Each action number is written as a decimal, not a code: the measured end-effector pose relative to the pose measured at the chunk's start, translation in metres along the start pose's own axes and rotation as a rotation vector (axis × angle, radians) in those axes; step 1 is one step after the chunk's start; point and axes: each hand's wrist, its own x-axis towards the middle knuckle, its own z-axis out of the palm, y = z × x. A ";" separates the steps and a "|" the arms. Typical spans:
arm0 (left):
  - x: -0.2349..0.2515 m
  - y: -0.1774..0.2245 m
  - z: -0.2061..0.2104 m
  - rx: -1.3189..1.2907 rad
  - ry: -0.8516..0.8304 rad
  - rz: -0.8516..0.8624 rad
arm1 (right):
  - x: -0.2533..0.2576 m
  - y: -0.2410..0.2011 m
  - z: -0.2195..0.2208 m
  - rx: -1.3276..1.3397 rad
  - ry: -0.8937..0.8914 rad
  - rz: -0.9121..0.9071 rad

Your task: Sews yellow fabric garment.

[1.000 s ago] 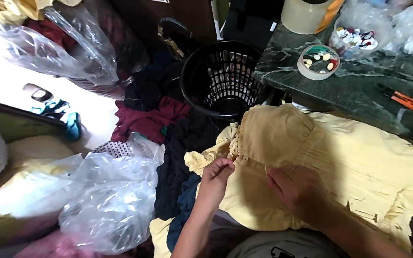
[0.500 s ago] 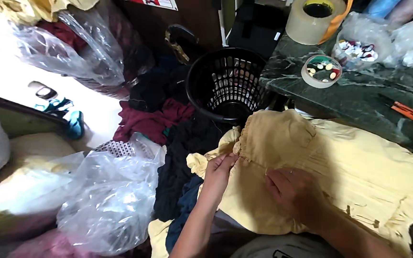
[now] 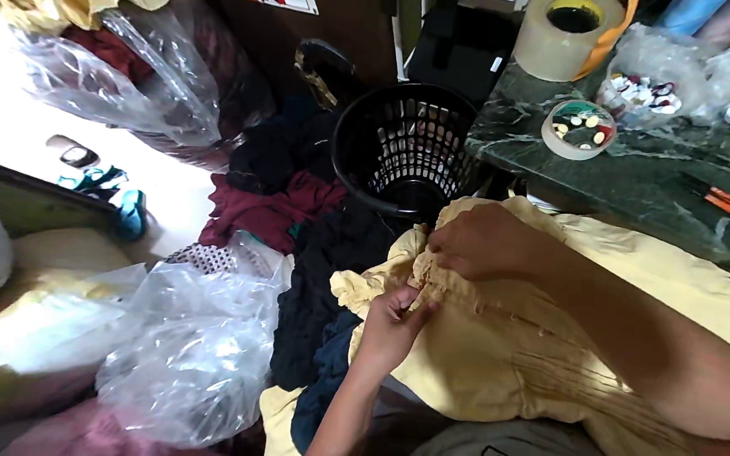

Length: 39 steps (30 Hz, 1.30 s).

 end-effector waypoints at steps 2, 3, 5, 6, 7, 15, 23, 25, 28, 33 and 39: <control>0.000 -0.004 0.000 -0.040 -0.002 -0.016 | 0.001 -0.004 0.001 -0.007 0.001 0.021; 0.000 -0.006 0.001 -0.056 -0.001 -0.016 | 0.000 -0.004 0.005 0.013 0.055 0.030; 0.001 -0.010 0.002 -0.074 -0.003 0.002 | -0.004 0.000 0.017 0.046 0.206 0.033; 0.001 -0.012 0.003 -0.076 -0.004 0.009 | -0.007 0.001 0.023 0.058 0.280 0.037; 0.001 -0.013 0.003 -0.075 -0.006 0.016 | -0.008 0.002 0.029 0.062 0.345 0.036; -0.001 -0.020 0.008 -0.167 -0.011 0.048 | -0.013 0.002 0.048 0.052 0.540 0.021; 0.001 -0.021 0.009 -0.294 -0.051 0.019 | -0.013 0.001 0.055 0.050 0.635 0.039; 0.000 -0.021 0.009 -0.273 -0.036 0.017 | -0.012 0.001 0.057 0.053 0.659 0.028; -0.006 -0.020 0.010 0.109 0.113 0.132 | -0.024 0.004 0.054 0.157 0.681 -0.025; -0.027 -0.006 0.020 0.451 0.365 0.405 | -0.086 -0.007 0.051 0.235 0.745 -0.054; -0.014 -0.013 0.036 0.482 0.189 0.540 | -0.100 -0.021 0.093 0.084 0.756 -0.057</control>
